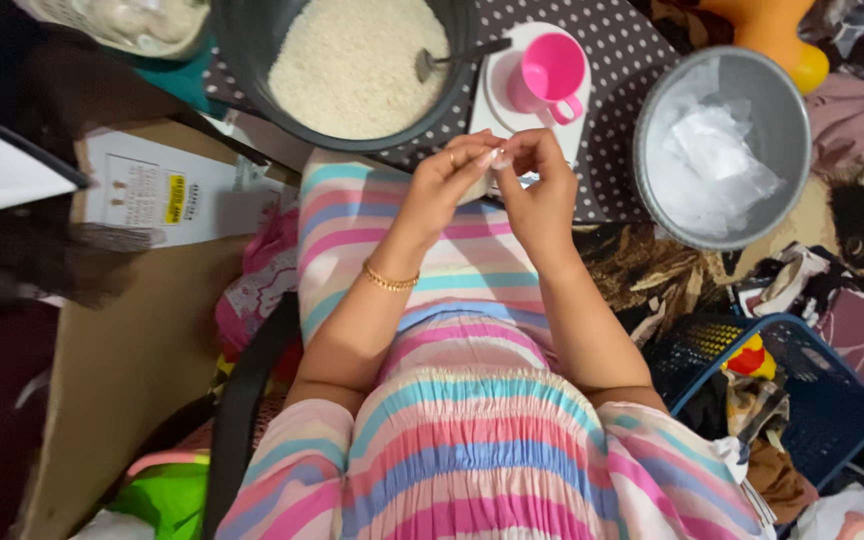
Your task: The person measures rice into a pink cup using a digital scale, then transfers small plastic-wrapped rice portions from a basket onto the scale and into a metal bowl. The person repeatedly weighs and moves the portions between the basket, scale, and bowl.
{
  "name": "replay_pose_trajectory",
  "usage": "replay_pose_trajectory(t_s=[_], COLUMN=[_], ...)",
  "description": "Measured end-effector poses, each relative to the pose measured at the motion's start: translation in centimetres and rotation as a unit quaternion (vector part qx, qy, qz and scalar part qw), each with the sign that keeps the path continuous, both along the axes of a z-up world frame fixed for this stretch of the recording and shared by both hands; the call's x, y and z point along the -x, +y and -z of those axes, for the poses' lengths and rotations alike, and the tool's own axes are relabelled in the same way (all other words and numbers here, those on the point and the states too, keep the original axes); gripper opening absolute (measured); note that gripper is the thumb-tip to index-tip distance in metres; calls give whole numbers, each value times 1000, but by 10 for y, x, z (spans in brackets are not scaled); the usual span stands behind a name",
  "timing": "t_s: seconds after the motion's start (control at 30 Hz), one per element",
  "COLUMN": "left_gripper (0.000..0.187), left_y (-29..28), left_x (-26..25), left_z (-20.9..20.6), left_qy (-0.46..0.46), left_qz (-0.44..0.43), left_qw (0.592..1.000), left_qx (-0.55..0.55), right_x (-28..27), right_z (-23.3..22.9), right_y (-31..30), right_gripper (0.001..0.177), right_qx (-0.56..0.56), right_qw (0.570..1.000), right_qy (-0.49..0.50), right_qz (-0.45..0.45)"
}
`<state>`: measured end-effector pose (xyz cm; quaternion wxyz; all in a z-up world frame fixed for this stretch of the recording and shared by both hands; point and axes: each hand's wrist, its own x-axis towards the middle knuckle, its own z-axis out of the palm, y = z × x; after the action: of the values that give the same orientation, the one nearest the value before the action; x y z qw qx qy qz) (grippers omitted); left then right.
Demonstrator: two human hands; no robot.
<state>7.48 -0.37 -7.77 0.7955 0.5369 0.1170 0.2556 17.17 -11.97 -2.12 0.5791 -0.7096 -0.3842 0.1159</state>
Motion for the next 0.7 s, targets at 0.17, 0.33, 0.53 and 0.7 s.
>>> replay_pose_trajectory(t_s=[0.17, 0.33, 0.53, 0.7], left_gripper=[18, 19, 13, 12], left_y=[28, 116, 286, 395], left_x=[36, 67, 113, 121], left_z=[-52, -71, -50, -6], left_qy=[-4, -18, 22, 45], left_qz=[-118, -196, -331, -429], left_qw=[985, 980, 938, 895], left_qx=[-129, -38, -101, -114], right_x=[15, 2, -52, -83], right_z=[-16, -44, -62, -42], right_y=[47, 90, 88, 52], right_gripper=[18, 25, 21, 22], right_qx=[-40, -46, -64, -58], right_qw=[990, 972, 974, 979], right_qy=[86, 132, 190, 192], right_qz=[-106, -190, -105, -27])
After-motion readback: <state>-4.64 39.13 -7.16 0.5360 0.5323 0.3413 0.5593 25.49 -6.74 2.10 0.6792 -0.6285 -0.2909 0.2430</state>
